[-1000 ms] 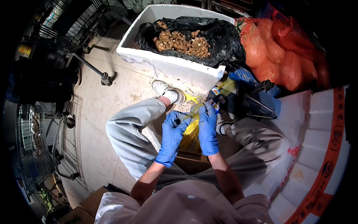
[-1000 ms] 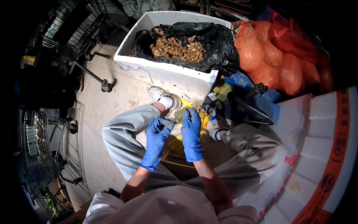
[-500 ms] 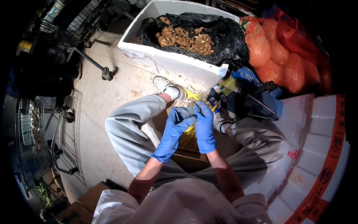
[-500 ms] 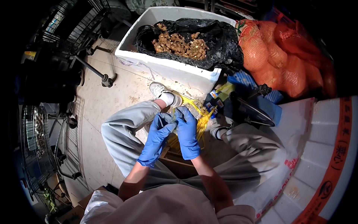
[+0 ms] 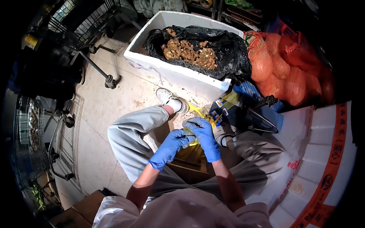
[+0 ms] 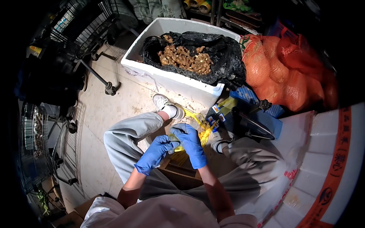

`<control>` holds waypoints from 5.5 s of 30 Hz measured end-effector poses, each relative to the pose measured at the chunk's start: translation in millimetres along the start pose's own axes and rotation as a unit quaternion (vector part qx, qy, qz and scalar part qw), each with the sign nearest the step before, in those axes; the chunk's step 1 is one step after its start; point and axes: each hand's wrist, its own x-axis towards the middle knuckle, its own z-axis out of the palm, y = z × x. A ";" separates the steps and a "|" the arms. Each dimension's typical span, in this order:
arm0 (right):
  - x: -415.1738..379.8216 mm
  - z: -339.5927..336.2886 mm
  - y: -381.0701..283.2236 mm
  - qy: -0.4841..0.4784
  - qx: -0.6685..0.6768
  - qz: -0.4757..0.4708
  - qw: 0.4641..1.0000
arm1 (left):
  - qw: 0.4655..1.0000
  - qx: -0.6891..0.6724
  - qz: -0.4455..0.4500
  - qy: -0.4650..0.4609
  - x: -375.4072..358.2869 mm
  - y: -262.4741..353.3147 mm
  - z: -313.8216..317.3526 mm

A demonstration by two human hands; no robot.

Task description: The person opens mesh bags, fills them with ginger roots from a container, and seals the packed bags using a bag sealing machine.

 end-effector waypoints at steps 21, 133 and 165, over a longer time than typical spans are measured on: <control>-26.1 -26.4 7.3 0.122 0.452 0.135 0.873 | 0.916 -0.374 0.137 0.035 6.3 -15.4 -18.8; -57.4 -44.1 26.7 0.063 0.033 0.045 0.996 | 0.859 -0.486 -0.140 -0.080 -11.0 -72.4 -18.3; -87.4 8.5 93.0 -0.282 -0.254 -0.185 0.906 | 0.942 0.049 0.328 0.057 11.7 110.6 47.6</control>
